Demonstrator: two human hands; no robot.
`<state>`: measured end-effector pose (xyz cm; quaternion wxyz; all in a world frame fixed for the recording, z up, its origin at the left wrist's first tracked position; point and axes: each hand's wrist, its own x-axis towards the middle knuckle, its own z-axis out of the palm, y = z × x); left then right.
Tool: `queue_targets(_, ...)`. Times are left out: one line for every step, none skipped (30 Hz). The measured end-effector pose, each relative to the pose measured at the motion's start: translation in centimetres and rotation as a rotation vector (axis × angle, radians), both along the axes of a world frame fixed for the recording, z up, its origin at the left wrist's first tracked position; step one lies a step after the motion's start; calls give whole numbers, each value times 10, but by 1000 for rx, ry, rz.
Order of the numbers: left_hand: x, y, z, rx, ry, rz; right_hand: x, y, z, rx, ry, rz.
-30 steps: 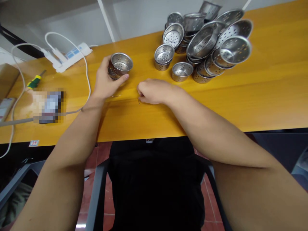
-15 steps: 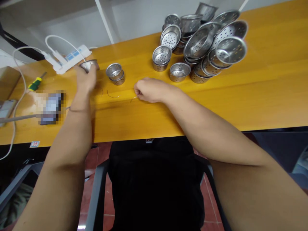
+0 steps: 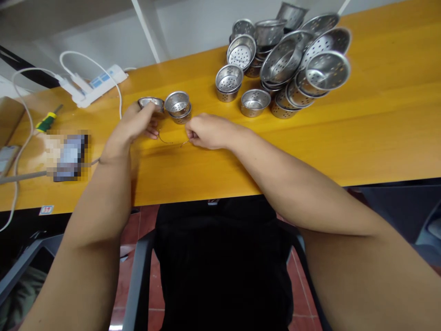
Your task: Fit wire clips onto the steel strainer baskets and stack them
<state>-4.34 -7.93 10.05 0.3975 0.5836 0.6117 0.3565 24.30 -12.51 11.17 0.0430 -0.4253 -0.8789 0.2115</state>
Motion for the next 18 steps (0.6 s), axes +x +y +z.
queue_targets(7,-6,4,-37,10,29,1,1,-1,4,16,-3)
queue_targets(13,-10,7,-55,3,36,1,1,-1,7,34,-9)
queue_targets(18,-14,9,-80,-8,12,2,2,-2,7,52,-15)
queue_targets(22,-17,11,-96,-26,-16,2,2,-3,5,70,-21)
queue_targets(26,-19,11,-113,-48,-50,2,3,-5,1,88,-25)
queue_targets(30,-21,11,-135,-69,-83,2,3,-6,-5,106,-27)
queue_targets(32,-23,11,-157,-93,-111,1,3,-7,-14,128,-26)
queue_targets(35,-24,10,-180,-117,-140,1,4,-9,-28,155,-23)
queue_targets(37,-26,10,-201,-139,-169,0,4,-10,-47,186,-19)
queue_targets(39,-27,11,-217,-152,-197,0,4,-12,-68,220,-16)
queue_targets(39,-28,11,-221,-155,-215,0,5,-13,-87,253,-14)
queue_targets(40,-28,12,-207,-152,-222,1,5,-14,-98,280,-13)
queue_targets(39,-28,12,-175,-146,-214,2,6,-14,-97,298,-12)
queue_targets(38,-26,11,-129,-141,-195,4,7,-13,-85,303,-11)
queue_targets(35,-23,8,-74,-138,-166,6,8,-12,-67,294,-10)
queue_targets(33,-19,4,-22,-144,-136,8,8,-11,-47,270,-9)
queue_targets(30,-13,-1,23,-159,-110,10,8,-9,-30,235,-6)
queue_targets(27,-7,-8,57,-181,-89,11,7,-6,-19,193,0)
